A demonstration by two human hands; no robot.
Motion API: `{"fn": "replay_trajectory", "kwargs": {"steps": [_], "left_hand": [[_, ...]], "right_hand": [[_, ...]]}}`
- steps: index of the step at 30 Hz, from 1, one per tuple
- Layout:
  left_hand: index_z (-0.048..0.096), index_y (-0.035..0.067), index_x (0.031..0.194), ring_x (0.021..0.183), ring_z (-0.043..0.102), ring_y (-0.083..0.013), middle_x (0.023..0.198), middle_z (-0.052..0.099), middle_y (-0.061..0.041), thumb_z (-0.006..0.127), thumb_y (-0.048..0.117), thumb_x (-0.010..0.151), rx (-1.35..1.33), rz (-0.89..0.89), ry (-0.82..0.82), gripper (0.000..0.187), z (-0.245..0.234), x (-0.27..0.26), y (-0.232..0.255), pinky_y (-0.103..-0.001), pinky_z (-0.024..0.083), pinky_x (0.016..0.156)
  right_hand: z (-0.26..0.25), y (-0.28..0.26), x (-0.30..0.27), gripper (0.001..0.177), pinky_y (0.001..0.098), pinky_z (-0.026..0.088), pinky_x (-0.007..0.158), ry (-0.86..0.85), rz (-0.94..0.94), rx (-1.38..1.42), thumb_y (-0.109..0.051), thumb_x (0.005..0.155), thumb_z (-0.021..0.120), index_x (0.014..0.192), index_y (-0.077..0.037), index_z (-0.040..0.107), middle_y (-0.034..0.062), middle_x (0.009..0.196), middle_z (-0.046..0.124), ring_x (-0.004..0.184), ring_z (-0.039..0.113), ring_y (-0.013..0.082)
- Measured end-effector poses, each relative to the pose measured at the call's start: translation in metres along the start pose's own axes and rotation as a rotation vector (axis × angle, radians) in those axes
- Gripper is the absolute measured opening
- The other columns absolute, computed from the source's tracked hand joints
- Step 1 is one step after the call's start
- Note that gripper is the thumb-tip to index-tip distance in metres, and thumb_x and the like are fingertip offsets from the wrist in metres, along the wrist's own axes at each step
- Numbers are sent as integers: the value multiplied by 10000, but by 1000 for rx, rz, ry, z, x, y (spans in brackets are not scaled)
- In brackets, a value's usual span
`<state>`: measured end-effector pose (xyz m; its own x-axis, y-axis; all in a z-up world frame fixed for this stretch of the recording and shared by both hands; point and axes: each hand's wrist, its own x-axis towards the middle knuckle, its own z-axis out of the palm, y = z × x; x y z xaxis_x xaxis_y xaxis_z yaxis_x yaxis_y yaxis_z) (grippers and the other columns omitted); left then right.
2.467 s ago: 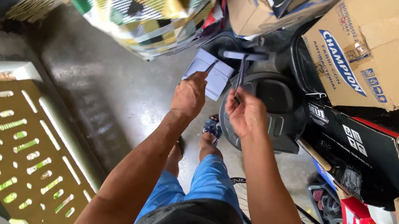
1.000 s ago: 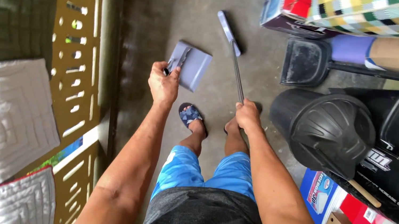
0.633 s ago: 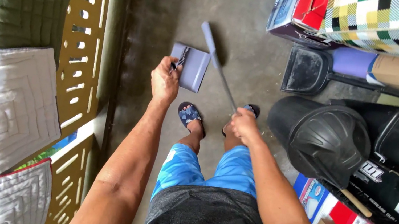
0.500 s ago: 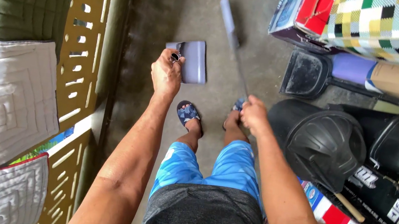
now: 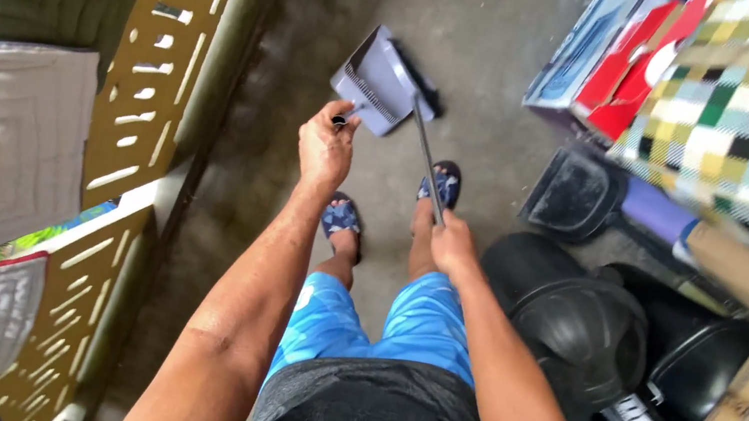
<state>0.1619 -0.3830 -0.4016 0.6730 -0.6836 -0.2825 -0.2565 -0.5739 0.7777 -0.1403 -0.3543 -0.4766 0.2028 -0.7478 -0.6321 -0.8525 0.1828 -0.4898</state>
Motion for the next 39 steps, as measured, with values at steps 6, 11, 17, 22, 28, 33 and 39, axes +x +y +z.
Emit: {"fn": "replay_trajectory", "kwargs": {"steps": [6,11,17,22,28,33,39], "left_hand": [[737,65,1038,733,707,-272,830,737,-159,781,179,911,11,-29,29,177,13,14,47,-383,552,726],[733,60,1033,715,693,-242,822,734,-146,779,158,913,-23,-17,52,162,38,22,60,-368,549,715],[722,57,1035,680,654,-203,785,724,-127,771,151,919,-29,-64,21,157,61,36,68,-349,536,688],[728,54,1017,658,621,-199,762,701,-135,761,141,941,29,-115,7,121,63,45,78,-348,525,677],[716,49,1007,668,619,-180,758,698,-116,760,121,928,-32,-62,44,115,60,50,74,-341,523,660],[711,47,998,646,603,-179,748,688,-116,765,103,923,-18,-16,23,108,61,50,82,-336,517,650],[724,57,1013,645,600,-184,735,684,-120,762,103,916,-47,-19,34,114,68,60,74,-337,521,651]], "right_hand": [[-107,-24,39,319,327,388,380,-20,273,415,-145,963,539,1259,-59,619,47,628,568,451,510,131],[-137,13,154,283,453,539,603,258,-14,-16,-146,936,576,1173,1,623,203,823,668,706,675,354],[-112,1,186,235,519,564,836,40,107,-165,-99,889,564,1060,25,667,289,1013,690,975,693,460],[-74,42,128,342,485,506,973,-49,-123,-156,-110,918,582,1218,46,633,337,1165,641,1142,616,464],[-157,18,114,471,448,526,962,-51,-55,-27,-150,924,566,1365,14,583,306,1180,662,1133,661,410],[-150,83,226,211,526,551,740,333,-276,-362,-132,986,591,1145,0,632,257,910,686,830,679,456],[-154,-8,185,207,315,217,330,-124,459,762,17,934,478,1140,-10,481,47,607,448,400,428,152]]}}
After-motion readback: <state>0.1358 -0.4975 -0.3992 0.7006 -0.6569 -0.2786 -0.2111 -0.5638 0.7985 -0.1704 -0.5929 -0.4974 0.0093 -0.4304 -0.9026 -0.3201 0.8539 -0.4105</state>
